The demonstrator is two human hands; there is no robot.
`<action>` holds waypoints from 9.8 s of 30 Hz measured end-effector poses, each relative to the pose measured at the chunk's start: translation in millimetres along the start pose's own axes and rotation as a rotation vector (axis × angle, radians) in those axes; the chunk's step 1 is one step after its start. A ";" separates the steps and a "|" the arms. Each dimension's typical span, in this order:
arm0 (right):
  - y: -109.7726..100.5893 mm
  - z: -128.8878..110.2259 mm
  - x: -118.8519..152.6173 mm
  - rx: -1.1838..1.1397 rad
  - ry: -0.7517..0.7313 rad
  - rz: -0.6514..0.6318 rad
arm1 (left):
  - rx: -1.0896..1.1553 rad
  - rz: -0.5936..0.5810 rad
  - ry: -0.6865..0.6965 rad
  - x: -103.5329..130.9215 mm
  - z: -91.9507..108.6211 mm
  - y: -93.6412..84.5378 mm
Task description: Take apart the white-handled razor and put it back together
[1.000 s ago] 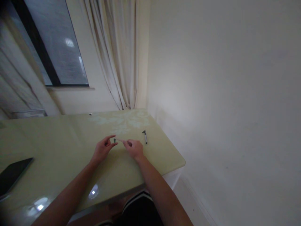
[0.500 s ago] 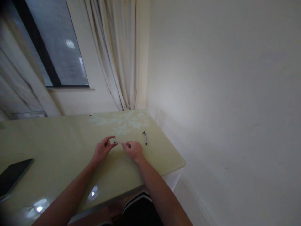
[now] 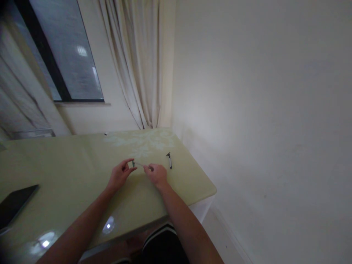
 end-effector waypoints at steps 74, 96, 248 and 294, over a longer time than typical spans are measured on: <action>-7.3 -10.8 2.1 0.162 -0.067 0.135 | -0.020 -0.025 0.009 1.1 -1.0 3.2; -8.7 -7.8 1.5 0.158 -0.038 0.138 | -0.025 -0.048 0.007 3.2 1.7 7.2; -88.6 58.4 -39.3 -0.173 0.163 0.377 | 0.006 -0.244 -0.033 10.9 -11.5 40.3; -57.5 75.2 -30.0 0.481 0.006 0.191 | -0.500 -0.378 -0.072 -26.7 17.0 155.5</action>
Point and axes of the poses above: each hand's wrist, its own x-axis away from the middle knuckle, its own y-axis out of the palm, z = x × y, the point moved 10 cm from there along -x, towards the middle knuckle, and after that the axes turned 4 degrees about y, right-handed, at the moved point
